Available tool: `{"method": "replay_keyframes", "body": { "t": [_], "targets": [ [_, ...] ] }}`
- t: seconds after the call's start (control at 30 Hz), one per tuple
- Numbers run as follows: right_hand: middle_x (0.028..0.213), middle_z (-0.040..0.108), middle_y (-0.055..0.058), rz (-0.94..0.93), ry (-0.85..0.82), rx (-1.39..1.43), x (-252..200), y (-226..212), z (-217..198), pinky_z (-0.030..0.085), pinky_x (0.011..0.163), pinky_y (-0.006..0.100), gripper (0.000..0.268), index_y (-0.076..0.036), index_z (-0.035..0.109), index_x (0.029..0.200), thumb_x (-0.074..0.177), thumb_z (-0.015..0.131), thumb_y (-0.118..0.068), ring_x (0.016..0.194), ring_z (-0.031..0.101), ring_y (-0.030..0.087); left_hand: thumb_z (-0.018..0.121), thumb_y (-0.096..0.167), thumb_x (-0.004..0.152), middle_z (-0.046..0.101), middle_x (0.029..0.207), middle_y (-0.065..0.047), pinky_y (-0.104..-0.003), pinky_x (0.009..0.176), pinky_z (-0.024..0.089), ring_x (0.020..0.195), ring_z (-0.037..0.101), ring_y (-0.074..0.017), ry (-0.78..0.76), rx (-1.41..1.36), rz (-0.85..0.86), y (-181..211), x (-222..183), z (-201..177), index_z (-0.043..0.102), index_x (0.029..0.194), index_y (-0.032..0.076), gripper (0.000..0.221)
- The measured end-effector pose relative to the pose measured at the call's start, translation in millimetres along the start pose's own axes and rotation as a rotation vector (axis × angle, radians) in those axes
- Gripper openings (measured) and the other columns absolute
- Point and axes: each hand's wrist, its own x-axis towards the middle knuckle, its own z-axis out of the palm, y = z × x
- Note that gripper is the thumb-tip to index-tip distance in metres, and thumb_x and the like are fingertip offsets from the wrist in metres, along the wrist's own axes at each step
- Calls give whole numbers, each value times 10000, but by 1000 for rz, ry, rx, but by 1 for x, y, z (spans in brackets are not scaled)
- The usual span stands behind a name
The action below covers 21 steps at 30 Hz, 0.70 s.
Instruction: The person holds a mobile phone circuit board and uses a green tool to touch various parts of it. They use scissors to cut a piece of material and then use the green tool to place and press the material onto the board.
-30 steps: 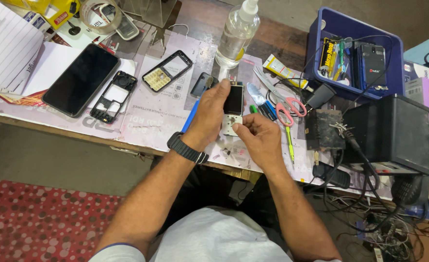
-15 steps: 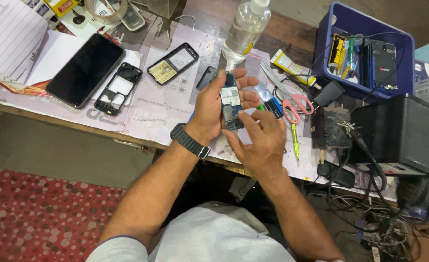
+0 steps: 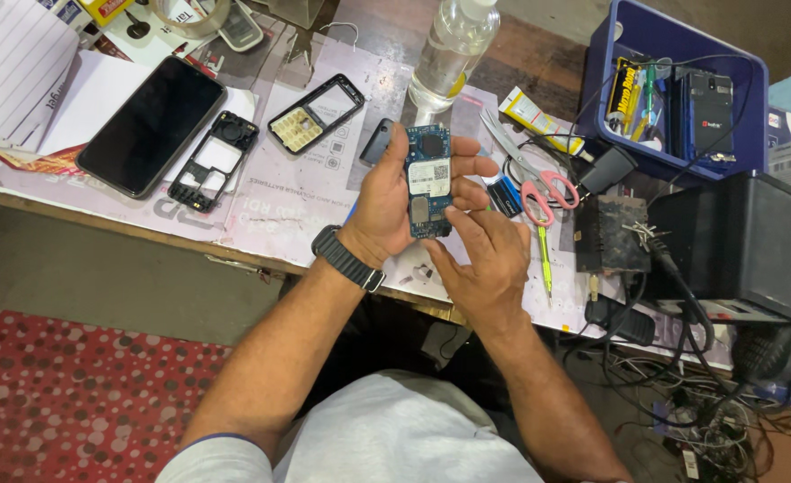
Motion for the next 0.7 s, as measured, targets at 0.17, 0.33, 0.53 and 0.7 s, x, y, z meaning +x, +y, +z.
{"method": "replay_keyframes", "body": {
  "t": [0.17, 0.33, 0.53, 0.7],
  "targets": [
    [1117, 673, 100, -11, 19, 4, -6, 4, 4, 432, 835, 421, 532, -54, 644, 1245, 799, 916, -151, 1005, 636, 276, 310, 703, 1053, 673, 1265, -254, -403, 917, 610, 1026, 725, -302, -33, -7, -24, 0, -1, 0, 461, 1493, -82, 913],
    [1095, 664, 99, 4, 28, 22, -9, 6, 5, 443, 843, 419, 527, -56, 647, 1243, 798, 918, -134, 1001, 636, 275, 304, 698, 1062, 684, 1241, -252, -397, 904, 611, 1000, 724, -288, -11, 34, -10, -1, -2, 2, 455, 1495, -92, 913],
    [1074, 690, 89, 9, 14, 36, -6, 8, 1, 438, 816, 406, 481, -55, 672, 1206, 785, 899, -110, 969, 645, 264, 288, 684, 1069, 688, 1237, -249, -379, 867, 610, 966, 730, -272, 9, 12, -11, 0, 0, 2, 473, 1480, -89, 896],
    [1000, 716, 78, 80, -34, -54, -1, 34, -35, 450, 790, 409, 267, -80, 713, 1083, 856, 833, -6, 833, 663, 246, 284, 675, 1058, 697, 1189, -250, -381, 797, 623, 883, 737, -272, 99, 142, 28, 1, 2, 2, 518, 1415, -89, 875]
  ]
}}
